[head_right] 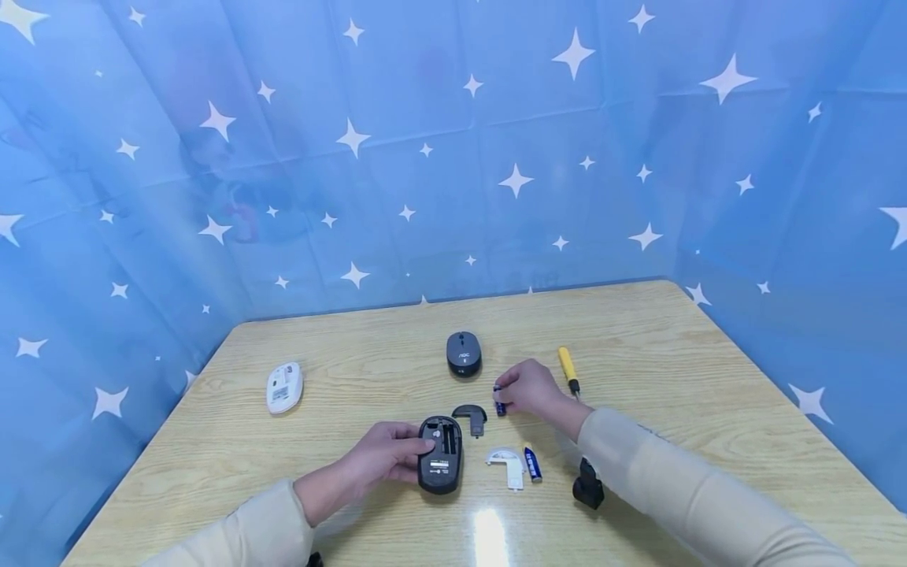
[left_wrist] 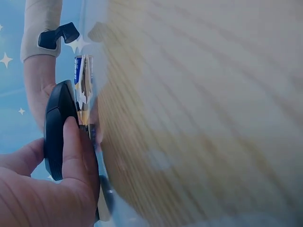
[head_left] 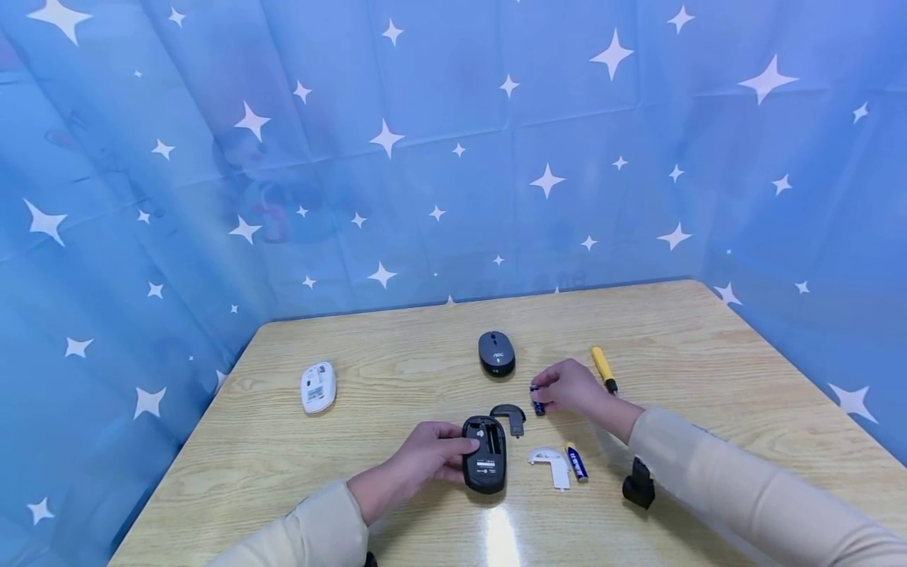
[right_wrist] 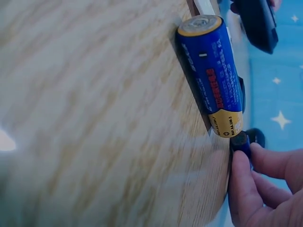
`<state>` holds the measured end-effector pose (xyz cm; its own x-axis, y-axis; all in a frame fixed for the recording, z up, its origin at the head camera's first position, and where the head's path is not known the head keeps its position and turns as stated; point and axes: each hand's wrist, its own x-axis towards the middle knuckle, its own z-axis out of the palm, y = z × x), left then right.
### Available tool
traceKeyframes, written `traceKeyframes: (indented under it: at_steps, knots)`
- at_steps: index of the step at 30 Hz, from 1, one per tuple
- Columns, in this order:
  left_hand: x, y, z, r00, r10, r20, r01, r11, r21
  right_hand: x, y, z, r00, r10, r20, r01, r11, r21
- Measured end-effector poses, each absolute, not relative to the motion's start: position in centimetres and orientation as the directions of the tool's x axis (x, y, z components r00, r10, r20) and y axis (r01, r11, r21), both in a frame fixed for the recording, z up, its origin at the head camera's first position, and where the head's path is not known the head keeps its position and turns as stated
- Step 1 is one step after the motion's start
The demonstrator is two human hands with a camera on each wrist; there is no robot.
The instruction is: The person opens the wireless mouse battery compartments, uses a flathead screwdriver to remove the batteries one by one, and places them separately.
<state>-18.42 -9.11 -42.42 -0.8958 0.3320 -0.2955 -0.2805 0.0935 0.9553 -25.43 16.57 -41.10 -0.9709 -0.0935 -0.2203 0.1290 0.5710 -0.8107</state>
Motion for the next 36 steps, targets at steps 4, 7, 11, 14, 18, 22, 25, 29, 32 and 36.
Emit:
traceKeyframes:
  at_steps: [4,7,11,14,18,22,25,29,32,36]
  knots:
    - [-18.64,-8.93,-42.57,-0.898,0.333,-0.289,-0.269,0.107,0.957,-25.44,16.62,-41.15,-0.972,-0.098,-0.215,0.121,0.575,-0.809]
    - [-18.77,-8.82,-42.62,-0.898,0.34,-0.278,-0.247,0.131,0.96,-25.41,16.61,-41.09,-0.972,-0.099,-0.211,0.119,0.568,-0.814]
    - [-18.87,-8.68,-42.54,-0.902,0.342,-0.262,-0.216,0.168,0.962,-25.43,16.57,-41.14,-0.973,-0.096,-0.208,0.118,0.57,-0.813]
    - [-18.91,-8.54,-42.43,-0.905,0.337,-0.262,-0.206,0.191,0.96,-25.48,16.58,-41.23,-0.973,-0.093,-0.21,0.119,0.578,-0.808]
    - [-18.92,-8.37,-42.35,-0.908,0.327,-0.262,-0.195,0.222,0.955,-25.5,16.56,-41.28,-0.974,-0.086,-0.212,0.123,0.583,-0.803]
    - [-18.86,-8.26,-42.21,-0.914,0.313,-0.26,-0.18,0.262,0.948,-25.51,16.54,-41.31,-0.974,-0.082,-0.213,0.125,0.59,-0.798]
    - [-18.84,-8.29,-42.15,-0.918,0.301,-0.258,-0.169,0.293,0.941,-25.49,16.49,-41.28,-0.974,-0.085,-0.209,0.12,0.589,-0.799]
    - [-18.84,-8.45,-42.08,-0.919,0.301,-0.256,-0.152,0.327,0.933,-25.45,16.46,-41.32,-0.976,-0.09,-0.2,0.111,0.584,-0.804]
    - [-18.88,-8.66,-41.97,-0.92,0.304,-0.249,-0.128,0.368,0.921,-25.42,16.48,-41.35,-0.975,-0.093,-0.199,0.11,0.58,-0.807]
    - [-18.92,-8.92,-41.85,-0.921,0.308,-0.239,-0.102,0.401,0.91,-25.35,16.52,-41.28,-0.976,-0.098,-0.195,0.105,0.572,-0.814]
